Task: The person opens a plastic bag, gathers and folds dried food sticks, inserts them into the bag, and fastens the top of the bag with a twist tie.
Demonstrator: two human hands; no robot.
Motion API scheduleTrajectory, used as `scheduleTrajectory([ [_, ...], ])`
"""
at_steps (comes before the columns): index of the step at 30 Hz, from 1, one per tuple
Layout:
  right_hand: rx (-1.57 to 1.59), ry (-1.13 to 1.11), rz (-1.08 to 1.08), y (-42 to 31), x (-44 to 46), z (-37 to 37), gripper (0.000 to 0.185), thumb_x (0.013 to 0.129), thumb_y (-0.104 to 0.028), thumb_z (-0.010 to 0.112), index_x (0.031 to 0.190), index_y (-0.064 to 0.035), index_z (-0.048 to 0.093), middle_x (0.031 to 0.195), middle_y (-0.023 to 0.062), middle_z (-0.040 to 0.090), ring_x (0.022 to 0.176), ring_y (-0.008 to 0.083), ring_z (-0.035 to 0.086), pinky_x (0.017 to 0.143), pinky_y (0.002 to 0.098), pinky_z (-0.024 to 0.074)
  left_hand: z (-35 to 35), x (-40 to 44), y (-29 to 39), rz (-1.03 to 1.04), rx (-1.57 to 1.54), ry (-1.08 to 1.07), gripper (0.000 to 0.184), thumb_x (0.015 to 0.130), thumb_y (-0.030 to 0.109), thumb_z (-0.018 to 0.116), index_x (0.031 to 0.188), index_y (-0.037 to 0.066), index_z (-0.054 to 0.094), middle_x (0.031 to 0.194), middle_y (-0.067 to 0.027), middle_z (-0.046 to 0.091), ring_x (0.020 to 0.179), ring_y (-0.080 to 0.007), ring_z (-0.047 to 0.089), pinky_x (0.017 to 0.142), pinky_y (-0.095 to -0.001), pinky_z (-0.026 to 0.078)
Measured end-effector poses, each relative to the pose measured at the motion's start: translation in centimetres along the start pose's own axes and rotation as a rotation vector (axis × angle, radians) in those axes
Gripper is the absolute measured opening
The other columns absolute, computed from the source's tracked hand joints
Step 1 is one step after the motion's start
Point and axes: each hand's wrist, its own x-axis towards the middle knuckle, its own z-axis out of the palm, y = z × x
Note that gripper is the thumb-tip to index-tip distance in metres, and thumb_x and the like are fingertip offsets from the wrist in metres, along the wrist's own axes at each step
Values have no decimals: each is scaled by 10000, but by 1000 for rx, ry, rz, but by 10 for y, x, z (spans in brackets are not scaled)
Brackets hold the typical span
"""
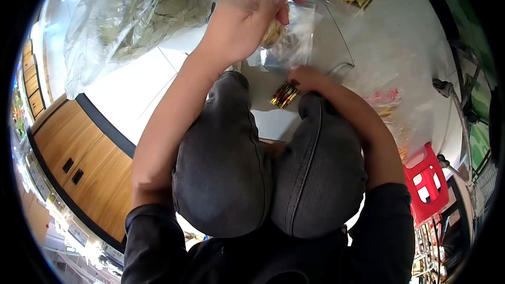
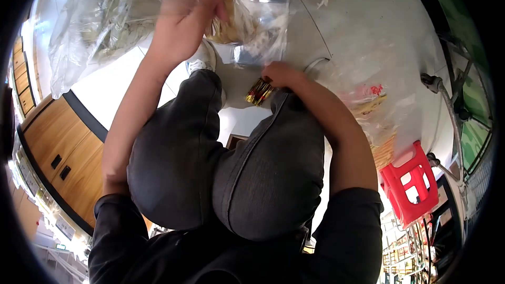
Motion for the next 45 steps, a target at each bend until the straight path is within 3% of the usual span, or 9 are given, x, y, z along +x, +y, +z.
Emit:
scheduleTrajectory([
  [2, 58, 11, 49, 3, -6, 1, 187, 708, -122, 715, 892, -94, 707, 1012, 139, 646, 974, 336, 648, 819, 458, 524, 2, 3, 8, 2, -2, -11, 439, 1087, 283, 377, 1055, -1, 712, 779, -31, 653, 693, -82, 516, 674, -252, 427],
  [4, 42, 1, 48, 5, -11, 1, 197, 715, -137, 722, 908, -97, 711, 1014, 141, 648, 978, 336, 648, 823, 456, 525, 2, 5, 20, -325, -233, 9, 350, 1068, 290, 493, 1044, -22, 651, 789, -67, 620, 740, -129, 610, 681, -283, 491],
  [7, 28, -4, 51, 4, -16, 1, 212, 732, -164, 738, 933, -102, 718, 1022, 140, 649, 987, 334, 647, 831, 451, 527, 4, 4, 19, -214, -127, -9, 497, 1073, 421, 414, 1051, -15, 652, 747, -69, 603, 700, -128, 598, 663, -281, 479],
  [26, 372, 16, 185, 17, -19, 2, 173, 748, -187, 768, 891, -88, 760, 856, 111, 737, 798, 262, 714, 750, 374, 560, 2, 5, 7, -226, -169, -17, 413, 1081, 339, 438, 1053, -17, 646, 753, -51, 612, 700, -107, 574, 679, -268, 462],
  [30, 246, -5, 179, 9, -26, -6, 135, 770, -186, 752, 862, -88, 755, 896, 104, 729, 848, 278, 705, 767, 390, 555, 4, 5, 9, -222, -257, 6, 405, 1079, 337, 448, 1061, -20, 637, 772, -60, 621, 710, -102, 579, 684, -269, 464],
  [35, 75, 121, 270, -4, -38, -28, 119, 812, -186, 704, 883, -93, 724, 1009, 117, 668, 945, 331, 656, 827, 447, 530, 0, 6, -3, -201, -252, -47, 365, 1065, 322, 493, 1086, -17, 626, 904, -84, 661, 720, -102, 586, 706, -269, 478],
  [36, 65, 123, 271, -4, -42, -34, 119, 812, -186, 704, 883, -93, 724, 1009, 117, 668, 945, 331, 656, 827, 447, 530, 0, 6, -2, -113, -148, -16, 386, 1075, 298, 435, 1032, -10, 665, 883, -67, 678, 712, -94, 553, 693, -263, 454],
  [41, 71, 316, 329, -37, -77, -88, 137, 858, -145, 632, 958, -58, 669, 967, 161, 631, 899, 350, 635, 794, 427, 522, -3, 4, 0, -20, -12, 23, 453, 1083, 267, 380, 862, -1, 672, 985, -79, 722, 710, -92, 523, 685, -266, 435],
  [45, 228, 564, 232, -94, -126, -149, 86, 909, -90, 602, 973, -33, 592, 872, 126, 605, 771, 275, 619, 714, 371, 509, -15, -3, 8, -25, -68, 31, 476, 1085, 283, 384, 799, -1, 638, 949, -90, 714, 839, -149, 603, 821, -312, 473],
])
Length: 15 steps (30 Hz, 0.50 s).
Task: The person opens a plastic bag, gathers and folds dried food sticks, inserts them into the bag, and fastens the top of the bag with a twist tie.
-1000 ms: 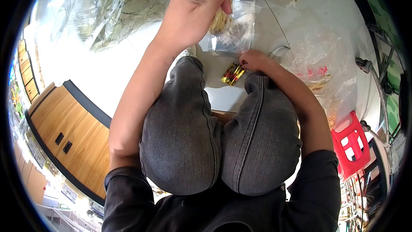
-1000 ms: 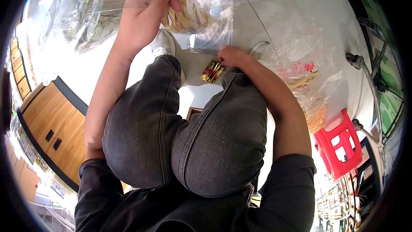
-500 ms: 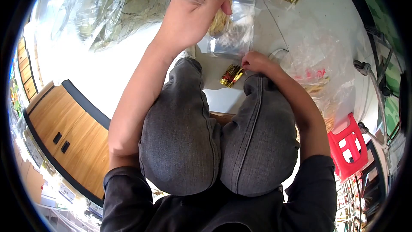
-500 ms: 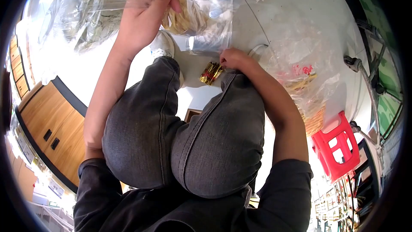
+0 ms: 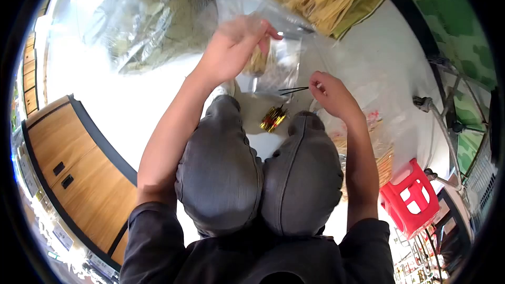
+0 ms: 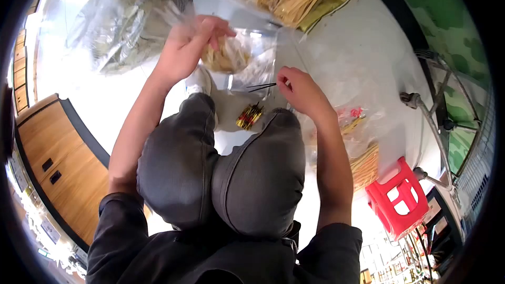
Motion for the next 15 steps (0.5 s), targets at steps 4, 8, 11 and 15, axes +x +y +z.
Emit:
scheduleTrajectory([
  [4, 573, 276, 110, -77, -54, -60, 32, 968, -61, 582, 962, -31, 575, 833, 30, 593, 690, 104, 551, 605, 260, 464, -15, -6, 55, 93, -14, -66, 477, 1078, 255, 407, 739, -5, 618, 932, -127, 677, 1030, -226, 623, 961, -369, 470],
  [8, 776, 688, 31, -147, -104, -86, 39, 977, -67, 605, 975, -28, 602, 860, 0, 632, 708, 46, 552, 598, 202, 450, -8, -13, 127, 249, 75, -176, 302, 1015, 215, 507, 930, 17, 718, 959, -125, 671, 1016, -233, 621, 902, -380, 504],
  [11, 829, 949, -40, -189, -124, -88, 49, 968, -62, 627, 993, -21, 621, 879, 9, 650, 728, 47, 566, 612, 197, 462, 9, -22, 183, 454, 237, -202, 325, 1022, 274, 526, 1069, 26, 731, 1011, -113, 683, 1001, -202, 616, 870, -330, 500],
  [15, 846, 1117, -79, -227, -138, -79, 66, 953, -58, 660, 994, -9, 645, 877, 7, 658, 749, 46, 576, 631, 192, 478, 42, -37, 222, 327, 9, -213, 175, 887, 34, 547, 981, -22, 683, 1068, -153, 720, 973, -293, 614, 873, -361, 489],
])
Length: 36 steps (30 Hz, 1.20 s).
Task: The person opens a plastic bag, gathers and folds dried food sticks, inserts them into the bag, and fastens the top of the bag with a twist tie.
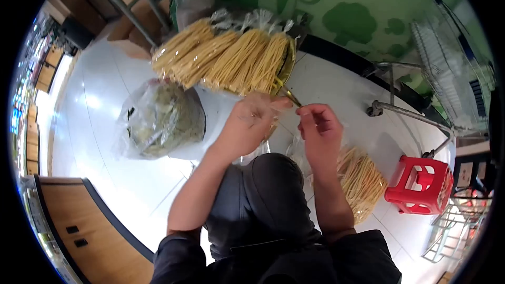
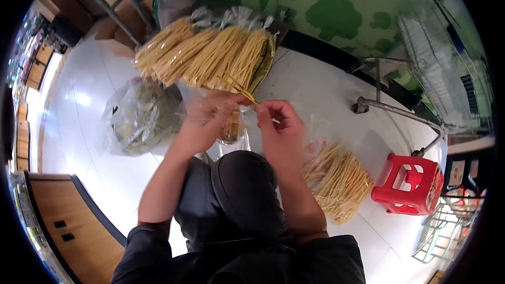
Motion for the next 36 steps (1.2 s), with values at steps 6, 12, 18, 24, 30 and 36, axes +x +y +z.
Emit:
scheduleTrajectory([
  [6, 102, 54, -53, -14, -22, 1, 64, 954, -65, 661, 979, -7, 652, 838, -10, 639, 738, 30, 557, 603, 176, 454, 37, -5, 27, -74, -360, 227, 346, 1071, 240, 475, 1038, -51, 659, 1105, -117, 692, 947, -164, 609, 881, -302, 479],
  [12, -37, 23, -115, -7, -27, -7, 68, 943, -69, 667, 962, -6, 651, 832, -1, 644, 742, 23, 554, 551, 183, 433, 50, -11, 22, -66, -415, 238, 323, 1066, 226, 495, 1039, -57, 649, 1036, -86, 689, 913, -132, 592, 859, -286, 478],
  [18, -144, -26, -100, 1, -22, -3, 57, 931, -60, 661, 946, -6, 648, 832, 5, 650, 752, 30, 565, 544, 198, 436, 49, -12, 11, -60, -244, 300, 340, 1057, 274, 512, 1016, -19, 678, 895, -73, 669, 834, -150, 602, 760, -302, 488],
  [24, 63, -93, 38, 18, -8, 3, 54, 946, -71, 639, 959, -19, 641, 845, 8, 652, 761, 64, 600, 575, 216, 477, 40, -13, -7, -71, -43, 385, 378, 1037, 312, 525, 983, -15, 707, 826, -93, 656, 799, -200, 619, 734, -327, 488],
  [30, 131, -54, 118, 67, 18, -12, 61, 966, -85, 610, 992, -32, 625, 894, 36, 666, 774, 95, 638, 583, 230, 506, 7, -18, -1, -185, -81, 547, 360, 1051, 295, 509, 1025, -7, 703, 880, -66, 675, 854, -161, 620, 785, -310, 483],
  [36, -253, -426, 468, 238, 44, -46, 101, 960, -136, 620, 993, -41, 627, 916, 35, 655, 746, 119, 634, 578, 267, 514, -31, -26, -16, -245, -76, 829, 350, 1069, 306, 479, 1060, 33, 697, 940, -50, 658, 931, -132, 595, 907, -311, 492],
])
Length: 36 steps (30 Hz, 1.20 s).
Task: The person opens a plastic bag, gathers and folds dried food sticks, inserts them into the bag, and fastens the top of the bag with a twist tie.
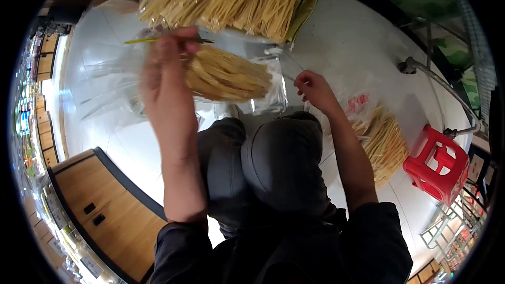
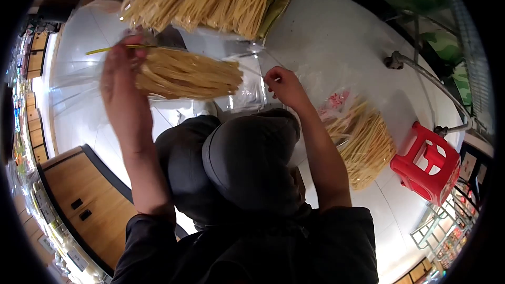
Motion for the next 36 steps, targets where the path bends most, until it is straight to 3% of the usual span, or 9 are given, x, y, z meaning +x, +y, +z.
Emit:
scheduleTrajectory([
  [3, -499, -309, 1, 57, 28, 5, 183, 854, -170, 696, 929, -5, 666, 921, 170, 715, 774, 308, 692, 723, 408, 547, -6, 7, -9, 9, 177, 64, 371, 1069, 320, 480, 1061, 24, 703, 940, -51, 660, 940, -143, 597, 952, -332, 473],
  [8, -805, -467, -29, 153, 70, 11, 155, 830, -171, 691, 893, -29, 703, 831, 171, 713, 771, 312, 695, 704, 413, 544, -11, 17, -23, 72, 552, 147, 392, 1076, 309, 426, 1161, 11, 666, 1077, -78, 647, 1009, -146, 590, 904, -295, 466],
  [12, -1092, -520, 48, 199, 87, 17, 137, 808, -159, 699, 884, -50, 730, 872, 173, 720, 849, 357, 693, 765, 444, 544, -10, 16, -27, -4, 445, 191, 392, 1077, 301, 397, 1245, 6, 591, 1149, -137, 638, 1108, -208, 612, 924, -336, 526],
  [15, -1110, -645, 170, 168, 87, 26, 142, 796, -60, 657, 903, 5, 724, 994, 240, 701, 978, 387, 688, 848, 474, 546, 0, 15, -26, -36, 494, 204, 409, 1081, 316, 368, 1283, 6, 542, 1188, -176, 617, 1160, -248, 606, 951, -365, 541],
  [25, -1256, -773, 157, 164, 90, 47, 164, 752, -11, 693, 910, -3, 738, 987, 210, 723, 959, 349, 710, 815, 437, 570, -11, 15, -27, -70, 365, 20, 419, 1084, 342, 322, 1243, 19, 536, 1221, -224, 604, 1211, -310, 591, 1016, -429, 526],
  [28, -1228, -766, 29, 184, 86, 55, 169, 735, -32, 723, 902, -36, 752, 992, 180, 728, 923, 334, 714, 801, 429, 566, -7, 18, -31, -36, 435, 9, 422, 1087, 349, 327, 1210, 16, 555, 1167, -191, 631, 1182, -290, 597, 1009, -411, 517],
  [30, -926, -963, -109, 195, 90, 57, 123, 805, -127, 696, 890, -60, 755, 899, 153, 730, 839, 359, 693, 778, 445, 549, -3, 17, -32, -6, 436, -8, 424, 1089, 348, 328, 1182, 15, 574, 1137, -169, 647, 1149, -268, 606, 994, -388, 512],
  [34, -959, -868, -98, 133, 85, 45, 183, 864, -195, 655, 956, -70, 753, 965, 171, 718, 880, 368, 667, 804, 460, 526, -3, 18, -32, 43, 444, -220, 393, 1086, 301, 406, 1051, 10, 669, 1051, -91, 671, 985, -166, 596, 897, -296, 457],
  [36, -986, -582, -205, 56, 61, 27, 243, 928, -235, 610, 1077, -77, 719, 1066, 179, 695, 933, 350, 656, 830, 441, 518, 4, 17, -27, 4, 339, -243, 400, 1081, 320, 442, 1038, 8, 688, 1008, -69, 674, 933, -140, 574, 860, -265, 441],
])
